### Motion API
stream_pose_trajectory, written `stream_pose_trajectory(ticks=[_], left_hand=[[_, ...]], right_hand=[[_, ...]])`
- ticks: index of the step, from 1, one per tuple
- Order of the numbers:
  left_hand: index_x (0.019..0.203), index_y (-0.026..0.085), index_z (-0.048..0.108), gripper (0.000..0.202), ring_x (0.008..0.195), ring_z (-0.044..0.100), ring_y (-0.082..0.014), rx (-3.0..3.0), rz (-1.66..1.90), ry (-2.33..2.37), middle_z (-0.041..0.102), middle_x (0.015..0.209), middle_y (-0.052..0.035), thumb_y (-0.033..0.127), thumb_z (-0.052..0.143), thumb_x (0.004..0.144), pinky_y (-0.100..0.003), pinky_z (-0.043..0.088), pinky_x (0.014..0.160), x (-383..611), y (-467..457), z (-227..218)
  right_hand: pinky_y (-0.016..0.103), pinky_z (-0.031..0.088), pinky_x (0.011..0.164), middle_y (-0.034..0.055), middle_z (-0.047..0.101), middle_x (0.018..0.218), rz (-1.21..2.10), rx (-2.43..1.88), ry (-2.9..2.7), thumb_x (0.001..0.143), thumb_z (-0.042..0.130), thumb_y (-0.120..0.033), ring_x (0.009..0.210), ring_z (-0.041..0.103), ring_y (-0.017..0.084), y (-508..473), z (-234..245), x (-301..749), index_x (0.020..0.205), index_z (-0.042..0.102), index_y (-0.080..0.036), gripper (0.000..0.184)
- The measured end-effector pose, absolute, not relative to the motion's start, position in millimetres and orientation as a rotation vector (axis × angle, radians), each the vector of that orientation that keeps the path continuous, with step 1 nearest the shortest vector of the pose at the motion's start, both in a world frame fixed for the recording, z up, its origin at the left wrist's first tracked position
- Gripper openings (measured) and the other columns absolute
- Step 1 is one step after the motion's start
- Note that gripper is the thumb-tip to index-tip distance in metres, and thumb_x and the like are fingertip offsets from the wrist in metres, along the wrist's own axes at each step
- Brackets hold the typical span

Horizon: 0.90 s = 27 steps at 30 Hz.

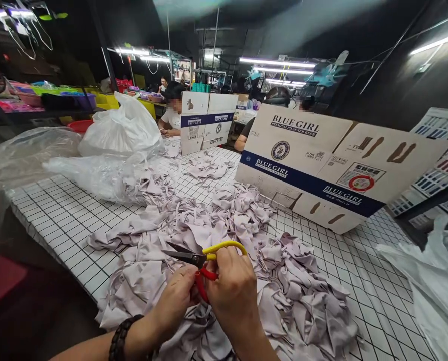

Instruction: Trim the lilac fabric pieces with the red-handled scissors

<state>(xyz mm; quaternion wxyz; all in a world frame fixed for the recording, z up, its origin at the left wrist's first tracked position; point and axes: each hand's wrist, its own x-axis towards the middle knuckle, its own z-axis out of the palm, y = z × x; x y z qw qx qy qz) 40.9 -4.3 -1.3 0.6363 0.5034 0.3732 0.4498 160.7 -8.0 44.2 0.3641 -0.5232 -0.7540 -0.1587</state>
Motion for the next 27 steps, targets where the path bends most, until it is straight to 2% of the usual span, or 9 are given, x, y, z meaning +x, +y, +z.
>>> stream_pose_trajectory(ticks=[5, 8, 12, 15, 18, 22, 23, 25, 27], left_hand=[[0.074, 0.018, 0.058, 0.035, 0.082, 0.052, -0.0183, 1.134, 1.117, 0.808, 0.057, 0.081, -0.004, 0.05, 0.052, 0.085, -0.031, 0.045, 0.083, 39, -7, 13], [0.078, 0.017, 0.065, 0.032, 0.09, 0.054, -0.0189, 1.073, 1.133, 0.809, 0.06, 0.093, -0.0056, 0.047, 0.057, 0.084, -0.031, 0.044, 0.088, 39, -6, 24], [0.08, 0.014, 0.07, 0.034, 0.071, 0.054, -0.0115, 0.892, 1.081, 0.774, 0.058, 0.081, -0.0017, 0.048, 0.073, 0.075, -0.022, 0.044, 0.066, 36, -4, 24], [0.087, 0.012, 0.071, 0.045, 0.047, 0.038, -0.0028, 0.795, 0.995, 0.801, 0.06, 0.072, 0.0004, 0.052, 0.078, 0.068, -0.016, 0.028, 0.043, 28, 0, 22], [0.097, 0.011, 0.07, 0.052, 0.041, 0.024, 0.0009, 0.75, 0.941, 0.787, 0.065, 0.076, -0.0017, 0.054, 0.076, 0.069, -0.016, 0.014, 0.038, 19, 5, 25], [0.103, 0.011, 0.067, 0.047, 0.04, 0.023, 0.0016, 0.7, 0.868, 0.667, 0.064, 0.074, -0.0014, 0.046, 0.077, 0.073, -0.015, 0.015, 0.038, 14, 8, 33], [0.102, 0.011, 0.067, 0.044, 0.04, 0.025, 0.0015, 0.697, 0.861, 0.642, 0.063, 0.073, -0.0008, 0.043, 0.077, 0.073, -0.015, 0.017, 0.038, 13, 7, 34], [0.099, 0.011, 0.066, 0.04, 0.039, 0.031, 0.0006, 0.696, 0.844, 0.589, 0.061, 0.068, 0.0009, 0.04, 0.078, 0.074, -0.015, 0.022, 0.038, 11, 6, 35], [0.097, 0.011, 0.066, 0.038, 0.038, 0.037, -0.0014, 0.695, 0.812, 0.549, 0.058, 0.062, 0.0021, 0.039, 0.077, 0.073, -0.017, 0.028, 0.04, 7, 5, 33]], right_hand=[[0.032, 0.037, 0.06, 0.0011, 0.054, 0.062, -0.462, -1.346, -1.934, 0.084, 0.046, -0.009, 0.059, 0.05, 0.02, -25, 33, 160, 0.077, 0.046, -0.023, 0.016], [0.033, 0.04, 0.062, 0.0019, 0.055, 0.063, -0.473, -1.317, -1.876, 0.085, 0.045, -0.008, 0.06, 0.052, 0.02, -29, 21, 155, 0.083, 0.049, -0.022, 0.015], [0.031, 0.045, 0.062, 0.003, 0.06, 0.069, -0.199, -1.254, -1.798, 0.084, 0.051, -0.011, 0.063, 0.056, 0.019, -35, 9, 149, 0.091, 0.055, -0.021, 0.013], [0.027, 0.047, 0.057, 0.0024, 0.063, 0.072, 0.258, -1.299, -1.643, 0.084, 0.059, -0.02, 0.061, 0.057, 0.017, -37, 13, 156, 0.092, 0.06, -0.021, 0.009], [0.027, 0.047, 0.058, 0.0029, 0.065, 0.077, 0.592, -1.377, -1.412, 0.084, 0.065, -0.03, 0.058, 0.055, 0.015, -29, 28, 171, 0.092, 0.063, -0.021, 0.013], [0.029, 0.05, 0.068, 0.0079, 0.068, 0.107, 0.975, -1.232, -1.39, 0.076, 0.072, -0.036, 0.065, 0.055, 0.013, -2, 41, 182, 0.096, 0.065, -0.022, 0.026], [0.029, 0.05, 0.066, 0.0076, 0.068, 0.104, 1.049, -1.199, -1.398, 0.073, 0.074, -0.036, 0.065, 0.055, 0.013, 5, 41, 182, 0.095, 0.065, -0.021, 0.028], [0.026, 0.046, 0.056, 0.0028, 0.067, 0.081, 1.138, -1.201, -1.385, 0.065, 0.078, -0.034, 0.057, 0.051, 0.011, 19, 35, 178, 0.091, 0.067, -0.019, 0.032], [0.022, 0.04, 0.048, -0.0036, 0.058, 0.062, 1.138, -1.252, -1.334, 0.061, 0.079, -0.029, 0.05, 0.045, 0.01, 29, 23, 174, 0.087, 0.067, -0.017, 0.031]])
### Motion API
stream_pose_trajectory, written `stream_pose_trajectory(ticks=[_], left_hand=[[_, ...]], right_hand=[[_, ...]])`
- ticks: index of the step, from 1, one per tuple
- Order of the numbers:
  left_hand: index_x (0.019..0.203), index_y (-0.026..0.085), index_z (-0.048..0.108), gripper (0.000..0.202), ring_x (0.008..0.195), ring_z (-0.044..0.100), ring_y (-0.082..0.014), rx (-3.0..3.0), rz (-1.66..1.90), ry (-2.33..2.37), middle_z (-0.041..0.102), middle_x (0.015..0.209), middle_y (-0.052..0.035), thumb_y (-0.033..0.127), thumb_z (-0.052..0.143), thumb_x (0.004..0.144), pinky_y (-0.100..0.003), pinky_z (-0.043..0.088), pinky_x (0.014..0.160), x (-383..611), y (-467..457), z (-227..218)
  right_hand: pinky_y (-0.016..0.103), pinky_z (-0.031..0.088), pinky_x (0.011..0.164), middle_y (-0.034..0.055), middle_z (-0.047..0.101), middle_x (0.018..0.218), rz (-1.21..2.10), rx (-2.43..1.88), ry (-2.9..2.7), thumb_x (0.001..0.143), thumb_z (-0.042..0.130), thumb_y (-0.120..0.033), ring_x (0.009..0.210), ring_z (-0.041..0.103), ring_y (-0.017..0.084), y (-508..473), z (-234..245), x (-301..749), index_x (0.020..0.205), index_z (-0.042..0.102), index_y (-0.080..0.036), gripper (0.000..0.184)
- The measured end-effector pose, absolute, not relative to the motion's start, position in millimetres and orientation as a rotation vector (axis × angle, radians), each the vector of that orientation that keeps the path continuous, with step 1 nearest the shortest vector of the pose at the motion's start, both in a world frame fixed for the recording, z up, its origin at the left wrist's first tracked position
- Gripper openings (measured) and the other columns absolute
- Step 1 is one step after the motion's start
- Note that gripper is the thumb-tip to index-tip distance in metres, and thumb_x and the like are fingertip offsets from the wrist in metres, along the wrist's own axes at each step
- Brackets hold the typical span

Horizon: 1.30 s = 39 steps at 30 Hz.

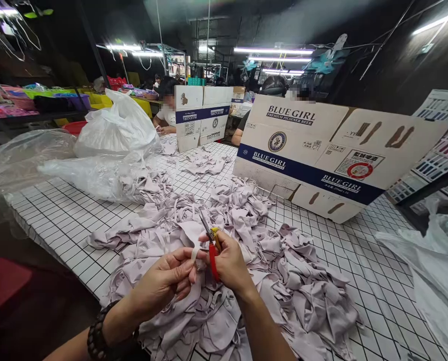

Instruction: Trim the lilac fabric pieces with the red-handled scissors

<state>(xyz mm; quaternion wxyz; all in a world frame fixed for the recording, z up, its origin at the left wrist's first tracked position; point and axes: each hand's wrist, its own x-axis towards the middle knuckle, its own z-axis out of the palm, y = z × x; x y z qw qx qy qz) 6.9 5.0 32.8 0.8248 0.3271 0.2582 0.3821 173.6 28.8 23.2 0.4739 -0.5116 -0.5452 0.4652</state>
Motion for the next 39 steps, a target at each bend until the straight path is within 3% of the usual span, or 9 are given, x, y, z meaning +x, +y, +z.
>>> stream_pose_trajectory(ticks=[6, 13, 20, 27, 30, 32, 35, 37, 39], left_hand=[[0.098, 0.01, 0.064, 0.037, 0.038, 0.045, -0.005, 0.763, 0.648, 0.592, 0.06, 0.056, 0.0008, 0.04, 0.07, 0.078, -0.017, 0.033, 0.04, -3, 5, 18], [0.099, 0.01, 0.064, 0.05, 0.03, 0.037, -0.0035, 0.93, 0.627, 0.675, 0.054, 0.043, 0.0055, 0.057, 0.061, 0.082, -0.014, 0.025, 0.032, 9, 12, 10], [0.096, 0.01, 0.066, 0.044, 0.031, 0.043, 0.0007, 0.881, 0.722, 0.672, 0.071, 0.086, -0.0056, 0.051, 0.068, 0.078, -0.014, 0.025, 0.031, 14, 15, 18], [0.096, 0.012, 0.066, 0.045, 0.029, 0.04, -0.0006, 1.03, 0.704, 0.627, 0.07, 0.081, -0.0062, 0.054, 0.058, 0.086, -0.016, 0.023, 0.029, 24, 17, 27], [0.087, 0.014, 0.071, 0.037, 0.047, 0.054, -0.0063, 1.301, 0.907, 0.752, 0.065, 0.087, -0.0067, 0.048, 0.056, 0.089, -0.019, 0.04, 0.042, 26, 19, 32], [0.078, 0.015, 0.073, 0.03, 0.081, 0.063, -0.0165, 1.524, 1.127, 0.883, 0.06, 0.095, -0.0092, 0.038, 0.058, 0.089, -0.025, 0.051, 0.068, 25, 21, 33], [0.071, 0.017, 0.073, 0.027, 0.114, 0.055, -0.0251, 1.684, 1.291, 0.971, 0.056, 0.12, -0.0125, 0.028, 0.058, 0.089, -0.031, 0.047, 0.089, 24, 25, 31], [0.071, 0.016, 0.072, 0.029, 0.091, 0.064, -0.0191, 1.627, 1.259, 0.89, 0.056, 0.127, -0.0124, 0.029, 0.055, 0.091, -0.027, 0.052, 0.072, 25, 27, 26], [0.075, 0.015, 0.07, 0.03, 0.054, 0.059, -0.0095, 1.484, 1.186, 0.77, 0.066, 0.109, -0.0119, 0.035, 0.054, 0.091, -0.023, 0.046, 0.048, 27, 28, 21]], right_hand=[[0.024, 0.042, 0.052, -0.0022, 0.061, 0.066, 1.012, -1.284, -1.171, 0.067, 0.071, -0.033, 0.057, 0.052, 0.013, 38, -4, 175, 0.079, 0.059, -0.02, 0.021], [0.024, 0.043, 0.054, -0.0001, 0.065, 0.074, 1.028, -1.288, -1.276, 0.064, 0.069, -0.015, 0.06, 0.054, 0.014, 30, 8, 185, 0.082, 0.063, -0.019, 0.02], [0.027, 0.052, 0.066, 0.0066, 0.068, 0.105, 1.233, -1.16, -1.304, 0.064, 0.08, -0.022, 0.072, 0.061, 0.014, 6, 16, 183, 0.089, 0.064, -0.02, 0.029], [0.02, 0.036, 0.036, -0.0105, 0.041, 0.046, 1.121, -1.027, -1.153, 0.081, 0.068, -0.042, 0.033, 0.038, 0.007, 6, 10, 172, 0.089, 0.06, -0.022, 0.023], [0.024, 0.044, 0.049, -0.004, 0.054, 0.059, 0.872, -1.135, -1.233, 0.074, 0.075, -0.036, 0.049, 0.049, 0.011, 11, 10, 175, 0.082, 0.064, -0.02, 0.021], [0.024, 0.045, 0.056, -0.0019, 0.058, 0.066, 0.812, -1.152, -1.256, 0.07, 0.078, -0.03, 0.057, 0.052, 0.012, 13, 9, 176, 0.08, 0.066, -0.02, 0.02], [0.023, 0.045, 0.056, -0.002, 0.059, 0.067, 0.829, -1.147, -1.27, 0.07, 0.079, -0.029, 0.057, 0.051, 0.012, 16, 6, 174, 0.08, 0.066, -0.019, 0.019], [0.024, 0.046, 0.057, -0.0016, 0.059, 0.069, 0.851, -1.14, -1.282, 0.07, 0.078, -0.031, 0.059, 0.053, 0.012, 17, 7, 172, 0.081, 0.065, -0.019, 0.02], [0.024, 0.047, 0.059, -0.001, 0.06, 0.071, 0.919, -1.14, -1.322, 0.073, 0.075, -0.033, 0.062, 0.054, 0.014, 17, 11, 174, 0.081, 0.063, -0.019, 0.021]])
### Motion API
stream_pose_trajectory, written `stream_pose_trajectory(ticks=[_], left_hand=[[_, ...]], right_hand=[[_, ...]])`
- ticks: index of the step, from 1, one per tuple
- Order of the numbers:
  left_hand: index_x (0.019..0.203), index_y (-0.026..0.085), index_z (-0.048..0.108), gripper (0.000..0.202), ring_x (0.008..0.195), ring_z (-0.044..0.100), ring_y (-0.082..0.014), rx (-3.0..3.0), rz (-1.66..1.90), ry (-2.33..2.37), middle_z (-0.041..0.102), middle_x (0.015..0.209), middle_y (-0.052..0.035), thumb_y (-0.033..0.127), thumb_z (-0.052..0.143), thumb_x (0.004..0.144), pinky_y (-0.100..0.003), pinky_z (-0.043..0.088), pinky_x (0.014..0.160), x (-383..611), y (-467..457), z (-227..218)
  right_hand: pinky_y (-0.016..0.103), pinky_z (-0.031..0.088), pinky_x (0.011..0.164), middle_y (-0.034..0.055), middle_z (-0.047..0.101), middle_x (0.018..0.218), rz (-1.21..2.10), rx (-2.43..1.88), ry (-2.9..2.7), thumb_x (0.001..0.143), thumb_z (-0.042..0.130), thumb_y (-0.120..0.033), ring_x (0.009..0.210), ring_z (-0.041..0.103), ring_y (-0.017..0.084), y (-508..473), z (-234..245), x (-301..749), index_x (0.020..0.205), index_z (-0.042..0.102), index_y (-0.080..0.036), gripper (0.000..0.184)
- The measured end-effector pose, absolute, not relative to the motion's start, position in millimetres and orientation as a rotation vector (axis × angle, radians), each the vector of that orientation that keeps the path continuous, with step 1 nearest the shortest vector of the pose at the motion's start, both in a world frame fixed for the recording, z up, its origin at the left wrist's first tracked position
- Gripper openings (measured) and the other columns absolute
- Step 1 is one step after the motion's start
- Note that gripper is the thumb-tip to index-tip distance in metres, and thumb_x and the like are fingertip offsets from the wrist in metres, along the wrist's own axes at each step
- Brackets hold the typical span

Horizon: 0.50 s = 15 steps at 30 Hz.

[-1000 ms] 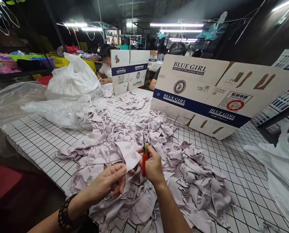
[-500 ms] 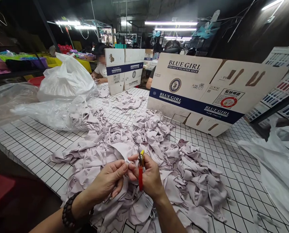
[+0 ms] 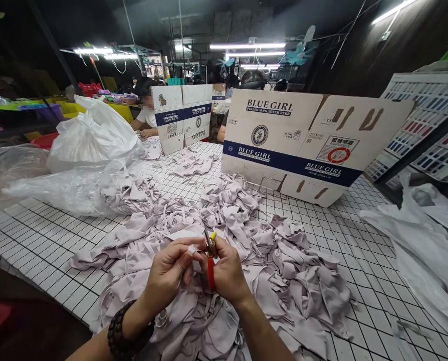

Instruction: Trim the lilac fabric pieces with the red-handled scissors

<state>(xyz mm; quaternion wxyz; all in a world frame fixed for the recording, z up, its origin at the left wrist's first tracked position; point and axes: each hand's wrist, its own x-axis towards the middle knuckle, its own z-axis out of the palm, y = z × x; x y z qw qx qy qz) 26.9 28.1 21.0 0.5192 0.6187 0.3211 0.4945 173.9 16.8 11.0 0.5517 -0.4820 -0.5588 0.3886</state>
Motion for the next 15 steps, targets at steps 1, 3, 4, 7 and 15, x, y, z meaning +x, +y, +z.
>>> stream_pose_trajectory(ticks=[1, 3, 4, 7, 15], left_hand=[[0.077, 0.015, 0.069, 0.031, 0.043, 0.052, -0.0072, 1.41, 1.155, 0.721, 0.069, 0.091, -0.0092, 0.038, 0.054, 0.091, -0.022, 0.042, 0.041, 28, 29, 18], [0.08, 0.015, 0.067, 0.032, 0.037, 0.048, -0.0079, 1.311, 1.133, 0.67, 0.063, 0.06, -0.0018, 0.042, 0.055, 0.091, -0.021, 0.041, 0.04, 30, 29, 15], [0.08, 0.014, 0.066, 0.032, 0.038, 0.05, -0.0091, 1.298, 1.14, 0.664, 0.058, 0.052, 0.0007, 0.043, 0.056, 0.09, -0.021, 0.043, 0.043, 30, 30, 14], [0.076, 0.014, 0.064, 0.031, 0.041, 0.053, -0.0092, 1.336, 1.197, 0.685, 0.055, 0.05, 0.0024, 0.041, 0.059, 0.089, -0.02, 0.045, 0.047, 30, 31, 15], [0.068, 0.016, 0.058, 0.024, 0.042, 0.051, -0.0071, 1.539, 1.22, 0.704, 0.051, 0.053, 0.0038, 0.02, 0.051, 0.091, -0.017, 0.042, 0.046, 30, 29, 17]], right_hand=[[0.024, 0.046, 0.058, -0.001, 0.059, 0.071, 0.969, -1.158, -1.359, 0.075, 0.073, -0.035, 0.062, 0.054, 0.014, 16, 15, 176, 0.082, 0.062, -0.019, 0.02], [0.024, 0.045, 0.057, -0.0016, 0.057, 0.069, 1.017, -1.263, -1.476, 0.078, 0.069, -0.036, 0.062, 0.053, 0.014, 10, 25, 184, 0.082, 0.06, -0.019, 0.02], [0.024, 0.043, 0.056, -0.0023, 0.056, 0.068, 0.988, -1.343, -1.548, 0.078, 0.068, -0.037, 0.061, 0.051, 0.014, 6, 31, 189, 0.08, 0.058, -0.02, 0.02], [0.025, 0.04, 0.056, -0.0037, 0.05, 0.066, 0.747, -1.589, -1.742, 0.075, 0.07, -0.042, 0.06, 0.047, 0.014, -9, 46, 203, 0.071, 0.049, -0.021, 0.03], [0.03, 0.043, 0.063, 0.0, 0.057, 0.077, 0.57, -1.838, -1.86, 0.074, 0.071, -0.048, 0.071, 0.055, 0.019, -31, 56, 200, 0.076, 0.049, -0.023, 0.033]])
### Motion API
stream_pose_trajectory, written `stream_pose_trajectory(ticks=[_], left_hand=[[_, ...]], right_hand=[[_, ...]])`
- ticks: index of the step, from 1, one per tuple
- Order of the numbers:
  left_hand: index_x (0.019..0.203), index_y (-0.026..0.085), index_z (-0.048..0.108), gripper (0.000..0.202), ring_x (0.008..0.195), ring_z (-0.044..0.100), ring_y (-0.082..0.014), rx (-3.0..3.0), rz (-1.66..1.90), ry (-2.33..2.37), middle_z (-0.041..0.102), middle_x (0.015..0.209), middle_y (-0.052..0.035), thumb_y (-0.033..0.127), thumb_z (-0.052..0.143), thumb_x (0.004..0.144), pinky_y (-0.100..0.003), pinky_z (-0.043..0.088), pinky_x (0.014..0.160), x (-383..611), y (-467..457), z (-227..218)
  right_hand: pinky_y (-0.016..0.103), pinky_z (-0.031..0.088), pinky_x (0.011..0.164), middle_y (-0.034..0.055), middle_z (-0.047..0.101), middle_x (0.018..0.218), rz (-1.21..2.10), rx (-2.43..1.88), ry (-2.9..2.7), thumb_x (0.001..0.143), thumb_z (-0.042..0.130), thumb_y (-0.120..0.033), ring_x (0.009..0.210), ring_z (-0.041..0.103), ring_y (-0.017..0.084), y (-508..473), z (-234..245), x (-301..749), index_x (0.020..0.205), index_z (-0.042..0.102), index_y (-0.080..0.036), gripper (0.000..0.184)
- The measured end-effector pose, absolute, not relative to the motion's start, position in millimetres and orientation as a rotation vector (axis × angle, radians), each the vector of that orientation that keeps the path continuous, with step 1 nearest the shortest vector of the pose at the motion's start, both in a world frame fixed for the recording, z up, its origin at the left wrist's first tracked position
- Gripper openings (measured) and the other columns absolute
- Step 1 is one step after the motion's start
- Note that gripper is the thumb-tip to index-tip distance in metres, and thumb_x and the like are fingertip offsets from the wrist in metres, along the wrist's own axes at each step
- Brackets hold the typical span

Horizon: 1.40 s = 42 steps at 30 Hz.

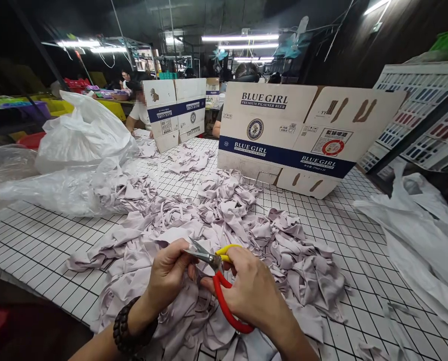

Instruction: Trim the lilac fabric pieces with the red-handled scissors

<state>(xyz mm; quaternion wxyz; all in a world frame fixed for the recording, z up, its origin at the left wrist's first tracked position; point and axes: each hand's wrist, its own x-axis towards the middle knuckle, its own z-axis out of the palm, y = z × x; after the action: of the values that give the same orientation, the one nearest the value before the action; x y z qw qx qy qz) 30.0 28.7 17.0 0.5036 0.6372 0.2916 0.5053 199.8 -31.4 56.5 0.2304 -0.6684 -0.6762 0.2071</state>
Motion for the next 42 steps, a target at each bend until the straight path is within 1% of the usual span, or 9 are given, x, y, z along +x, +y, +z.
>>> stream_pose_trajectory(ticks=[5, 10, 15, 23, 35, 42], left_hand=[[0.071, 0.016, 0.058, 0.022, 0.045, 0.051, -0.007, 1.581, 1.215, 0.694, 0.053, 0.062, 0.0019, 0.014, 0.047, 0.09, -0.018, 0.042, 0.046, 26, 29, 12], [0.071, 0.016, 0.058, 0.023, 0.044, 0.049, -0.0069, 1.597, 1.207, 0.689, 0.053, 0.062, 0.0016, 0.012, 0.045, 0.09, -0.019, 0.043, 0.046, 25, 30, 8], [0.071, 0.015, 0.059, 0.022, 0.044, 0.05, -0.0067, 1.56, 1.187, 0.678, 0.054, 0.064, 0.0008, 0.014, 0.047, 0.089, -0.019, 0.042, 0.046, 25, 30, 9], [0.068, 0.015, 0.058, 0.027, 0.04, 0.049, -0.0063, 1.403, 1.097, 0.669, 0.051, 0.061, 0.0019, 0.029, 0.053, 0.091, -0.019, 0.042, 0.042, 25, 28, 12], [0.07, 0.015, 0.059, 0.032, 0.039, 0.047, -0.0056, 1.313, 1.045, 0.642, 0.054, 0.064, 0.0007, 0.04, 0.057, 0.089, -0.019, 0.042, 0.039, 25, 28, 13], [0.072, 0.014, 0.061, 0.039, 0.038, 0.045, -0.004, 1.277, 1.007, 0.662, 0.057, 0.068, -0.0006, 0.05, 0.059, 0.086, -0.018, 0.043, 0.038, 23, 29, 11]], right_hand=[[0.03, 0.043, 0.061, 0.0006, 0.059, 0.076, 0.493, -1.827, -1.884, 0.076, 0.068, -0.044, 0.07, 0.056, 0.02, -29, 60, 195, 0.076, 0.051, -0.023, 0.028], [0.029, 0.042, 0.059, 0.0009, 0.059, 0.074, 0.374, -1.787, -1.92, 0.077, 0.065, -0.041, 0.067, 0.056, 0.018, -29, 61, 194, 0.074, 0.052, -0.022, 0.023], [0.027, 0.038, 0.055, -0.0004, 0.055, 0.067, 0.313, -1.804, -1.951, 0.077, 0.064, -0.042, 0.06, 0.051, 0.017, -28, 59, 195, 0.068, 0.046, -0.023, 0.027], [0.026, 0.032, 0.051, -0.0015, 0.053, 0.061, 0.307, -1.808, -1.97, 0.074, 0.066, -0.041, 0.055, 0.047, 0.014, -24, 54, 198, 0.063, 0.042, -0.023, 0.032], [0.025, 0.027, 0.049, -0.0037, 0.044, 0.054, 0.321, -1.819, -1.987, 0.073, 0.063, -0.039, 0.049, 0.04, 0.013, -24, 49, 200, 0.058, 0.03, -0.023, 0.04], [0.024, 0.025, 0.047, -0.0051, 0.039, 0.05, 0.282, -1.755, -1.979, 0.072, 0.064, -0.039, 0.047, 0.036, 0.011, -22, 45, 198, 0.055, 0.032, -0.022, 0.04]])
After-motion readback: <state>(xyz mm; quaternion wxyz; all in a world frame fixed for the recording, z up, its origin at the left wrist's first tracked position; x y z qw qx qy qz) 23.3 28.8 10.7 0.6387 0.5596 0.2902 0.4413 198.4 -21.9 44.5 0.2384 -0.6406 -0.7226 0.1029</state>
